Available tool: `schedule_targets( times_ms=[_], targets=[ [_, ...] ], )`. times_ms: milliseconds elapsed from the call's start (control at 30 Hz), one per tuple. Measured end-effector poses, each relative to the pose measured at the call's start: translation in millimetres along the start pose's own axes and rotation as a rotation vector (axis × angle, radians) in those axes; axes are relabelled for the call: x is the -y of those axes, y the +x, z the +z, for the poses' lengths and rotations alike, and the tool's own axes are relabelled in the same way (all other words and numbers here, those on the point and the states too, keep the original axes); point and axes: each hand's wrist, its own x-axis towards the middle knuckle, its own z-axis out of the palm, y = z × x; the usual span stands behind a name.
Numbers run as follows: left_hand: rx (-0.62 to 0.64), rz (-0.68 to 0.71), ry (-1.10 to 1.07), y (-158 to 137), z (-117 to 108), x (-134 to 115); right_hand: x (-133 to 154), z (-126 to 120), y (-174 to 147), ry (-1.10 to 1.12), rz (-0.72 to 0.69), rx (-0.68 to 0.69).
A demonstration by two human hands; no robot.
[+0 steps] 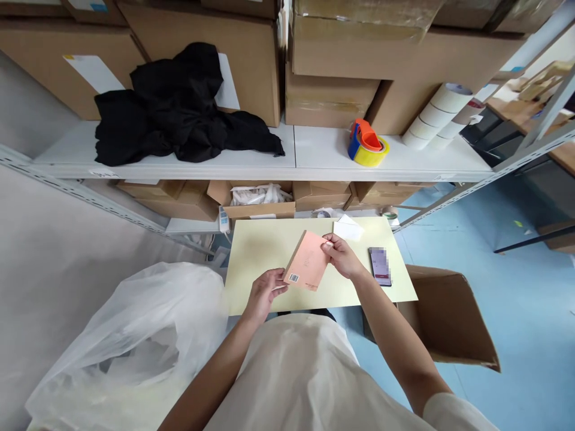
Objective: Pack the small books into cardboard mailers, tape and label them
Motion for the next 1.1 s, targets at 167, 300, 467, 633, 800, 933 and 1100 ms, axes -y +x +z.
schedule_targets(
  times_ms=[167, 300, 467, 633, 800, 933, 1100],
  targets=[
    [-0.070, 0.102, 0.208, 2.6, 8.5, 2.2, 16.5, 4.5, 0.4, -0.098, -0.067, 0.000],
    [-0.106, 0.071, 0.081, -2.0, 16.7, 6.4, 20.3, -3.9, -7.5, -0.035, 0.032, -0.012],
    [-0.109, 0.039, 0.035, -7.8, 16.7, 12.5, 17.9, -16.8, -13.1, -0.008, 0.068, -0.064],
    [-0.095, 0.030, 0.012, -10.2, 13.6, 17.2, 14.4, -16.8, -16.9, 0.061, 0.026, -0.039],
    [-0.105, -0.001, -0.027, -14.1, 12.9, 19.1, 6.7, -17.2, -24.3, 0.062, -0.012, -0.033],
    [-0.028, -0.049, -0.043, -17.5, 13.8, 21.5, 1.5, -15.8, -27.5, 0.004, -0.057, 0.004],
    [0.138, -0.161, -0.060, -22.6, 19.3, 20.5, -5.4, -2.8, -27.3, 0.101, -0.065, 0.142]
  ],
)
